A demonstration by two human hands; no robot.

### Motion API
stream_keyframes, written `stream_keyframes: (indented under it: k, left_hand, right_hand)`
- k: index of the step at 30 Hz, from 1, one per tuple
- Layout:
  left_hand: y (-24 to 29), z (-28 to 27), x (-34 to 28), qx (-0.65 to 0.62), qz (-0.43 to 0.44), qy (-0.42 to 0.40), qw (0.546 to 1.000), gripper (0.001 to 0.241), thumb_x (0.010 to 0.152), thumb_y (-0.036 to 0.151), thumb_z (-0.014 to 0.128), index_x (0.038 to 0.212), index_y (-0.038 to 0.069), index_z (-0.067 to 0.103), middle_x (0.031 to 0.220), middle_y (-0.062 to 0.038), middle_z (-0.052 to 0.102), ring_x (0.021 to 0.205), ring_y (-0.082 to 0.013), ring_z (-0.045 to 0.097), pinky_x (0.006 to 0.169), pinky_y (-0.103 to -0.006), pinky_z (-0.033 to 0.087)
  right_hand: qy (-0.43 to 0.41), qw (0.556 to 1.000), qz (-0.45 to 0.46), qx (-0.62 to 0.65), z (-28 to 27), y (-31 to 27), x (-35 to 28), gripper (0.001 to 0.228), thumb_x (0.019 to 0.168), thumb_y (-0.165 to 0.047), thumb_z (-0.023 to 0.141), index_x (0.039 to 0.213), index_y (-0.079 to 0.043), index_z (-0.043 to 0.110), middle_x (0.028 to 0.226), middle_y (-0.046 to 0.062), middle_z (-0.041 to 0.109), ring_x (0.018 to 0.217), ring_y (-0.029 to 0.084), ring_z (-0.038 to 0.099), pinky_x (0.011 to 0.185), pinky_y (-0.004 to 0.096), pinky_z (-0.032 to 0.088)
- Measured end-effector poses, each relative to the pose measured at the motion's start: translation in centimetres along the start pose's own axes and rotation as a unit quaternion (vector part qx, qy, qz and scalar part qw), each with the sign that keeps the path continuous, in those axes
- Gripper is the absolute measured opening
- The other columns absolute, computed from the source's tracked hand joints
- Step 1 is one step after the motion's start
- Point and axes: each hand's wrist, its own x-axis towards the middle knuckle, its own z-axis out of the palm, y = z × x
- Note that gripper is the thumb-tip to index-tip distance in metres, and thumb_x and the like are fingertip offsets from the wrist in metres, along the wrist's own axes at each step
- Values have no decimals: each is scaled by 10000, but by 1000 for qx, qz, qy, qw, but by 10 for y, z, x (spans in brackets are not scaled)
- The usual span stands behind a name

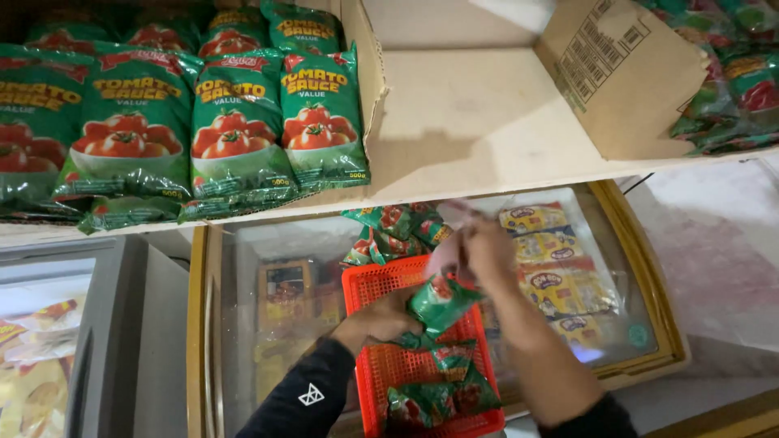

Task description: Wiping condiment packets with a cloth and organizing them from a basket into boxes on grocery store shelves.

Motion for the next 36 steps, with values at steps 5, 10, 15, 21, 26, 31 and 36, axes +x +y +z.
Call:
stream_keyframes:
  k: [5, 10, 15, 21, 26, 31, 36]
  left_hand:
    - [-43, -9, 21, -131, -16, 72, 989, 601, 768, 141, 669, 1344, -8, 584, 1166, -152, 713, 1027, -269, 689, 910, -401, 563]
    - [-17, -9, 29, -482, 67, 189, 853, 545, 912, 360, 573, 1337, 23, 626, 1323, -96, 691, 1189, -195, 682, 1029, -340, 548]
    - [-157, -30, 63, -690, 212, -100, 685, 769, 1094, 697, 389, 1372, 7, 586, 1287, -205, 629, 1216, -365, 601, 1074, -481, 502]
    - [12, -3, 10, -532, -21, 133, 836, 780, 920, 761, 379, 1366, 160, 600, 1291, -152, 654, 1152, -362, 621, 1013, -587, 477]
    - [-7, 0, 28, -585, 14, 131, 800, 807, 955, 729, 375, 1433, 114, 585, 1388, -120, 678, 1227, -312, 666, 1077, -463, 494]
    - [-5, -7, 13, -557, 82, 175, 808, 774, 1051, 697, 444, 1488, 66, 543, 1350, -132, 628, 1181, -310, 612, 1053, -464, 480]
    - [49, 25, -7, -541, -29, 162, 825, 691, 915, 657, 377, 1351, 164, 590, 1219, -56, 729, 1088, -239, 704, 928, -410, 566]
  right_hand:
    - [136, 959, -195, 157, -21, -48, -35, 215, 1007, -201, 612, 1176, -113, 711, 1099, 120, 737, 767, 277, 730, 645, 392, 593]
    - [100, 910, -384, 119, 1, -74, -101, 345, 1007, -81, 479, 1321, -47, 620, 1351, 218, 637, 1292, 415, 573, 1136, 514, 405]
    - [-10, 912, -324, 252, 34, -37, -156, 424, 1051, -188, 459, 1441, -24, 499, 1424, 243, 608, 1340, 426, 575, 1134, 508, 418]
    - [68, 944, -185, 264, 14, -33, -102, 472, 1091, -167, 398, 1541, -26, 420, 1454, 259, 568, 1296, 384, 621, 1052, 434, 534]
    - [90, 936, -331, 75, 25, -50, -145, 491, 1035, -154, 490, 1489, -5, 377, 1476, 308, 459, 1334, 509, 482, 1111, 532, 421]
    - [-62, 939, -289, 173, -15, -61, -168, 472, 985, -136, 530, 1439, -46, 435, 1394, 259, 521, 1300, 476, 536, 1125, 561, 415]
    - [35, 928, -258, 267, -16, -45, -107, 432, 1075, -124, 455, 1506, -125, 482, 1474, 213, 514, 1300, 308, 627, 998, 391, 582]
